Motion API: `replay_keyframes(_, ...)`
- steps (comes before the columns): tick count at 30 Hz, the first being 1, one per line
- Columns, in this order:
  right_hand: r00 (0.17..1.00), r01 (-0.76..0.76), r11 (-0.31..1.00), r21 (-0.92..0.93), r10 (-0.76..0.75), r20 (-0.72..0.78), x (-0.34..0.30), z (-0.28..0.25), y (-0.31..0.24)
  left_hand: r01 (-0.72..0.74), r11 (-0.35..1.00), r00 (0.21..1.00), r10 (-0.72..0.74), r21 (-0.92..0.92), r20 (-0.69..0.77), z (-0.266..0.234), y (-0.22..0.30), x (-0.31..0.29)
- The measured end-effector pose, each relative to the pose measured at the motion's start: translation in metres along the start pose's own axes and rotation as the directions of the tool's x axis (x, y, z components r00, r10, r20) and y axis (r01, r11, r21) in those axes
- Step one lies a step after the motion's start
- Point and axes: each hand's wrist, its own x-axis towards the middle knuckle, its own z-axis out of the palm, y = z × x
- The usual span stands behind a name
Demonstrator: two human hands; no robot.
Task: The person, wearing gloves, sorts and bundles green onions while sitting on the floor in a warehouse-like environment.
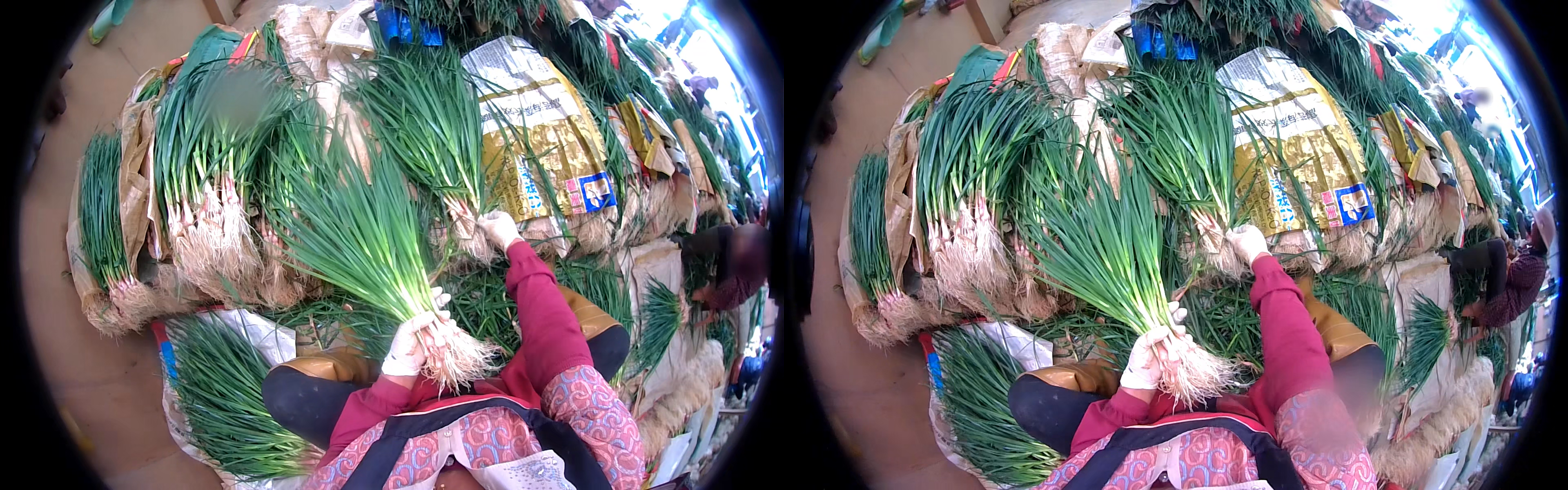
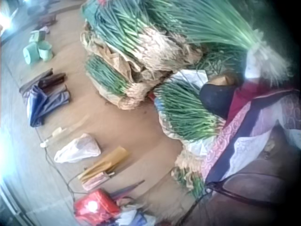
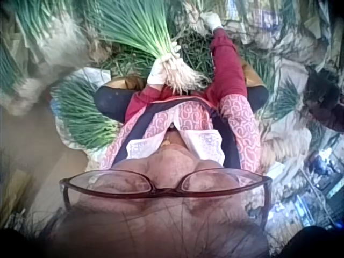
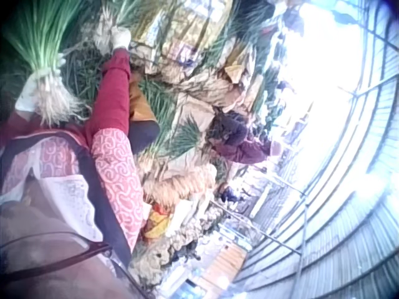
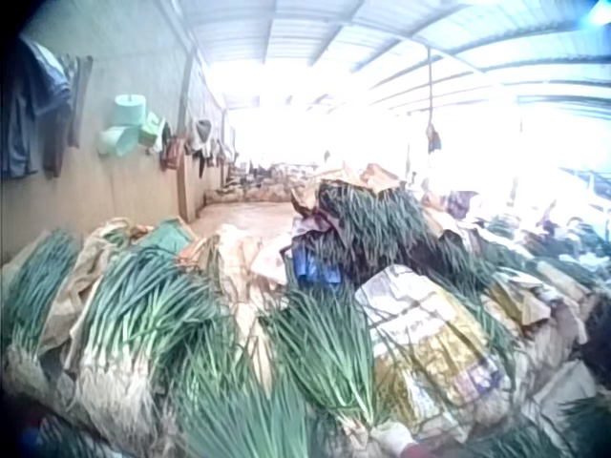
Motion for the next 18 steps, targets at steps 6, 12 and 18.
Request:
replay_keyframes(6,0.976,0.169,0.931,0.325,-0.112,-0.187,-0.040,-0.047,-0.044,-0.042,0.999,0.998,0.043,0.028,-0.044,0.001,-0.001,0.000)
replay_keyframes(12,0.885,0.326,0.879,0.347,-0.155,-0.439,-0.106,-0.061,-0.074,-0.080,0.996,0.995,0.082,0.042,-0.057,-0.001,0.002,-0.005)
replay_keyframes(18,0.970,-0.022,0.722,0.692,-0.152,0.188,-0.134,-0.050,-0.063,-0.062,0.998,0.995,0.063,0.017,-0.071,-0.001,0.002,-0.006)
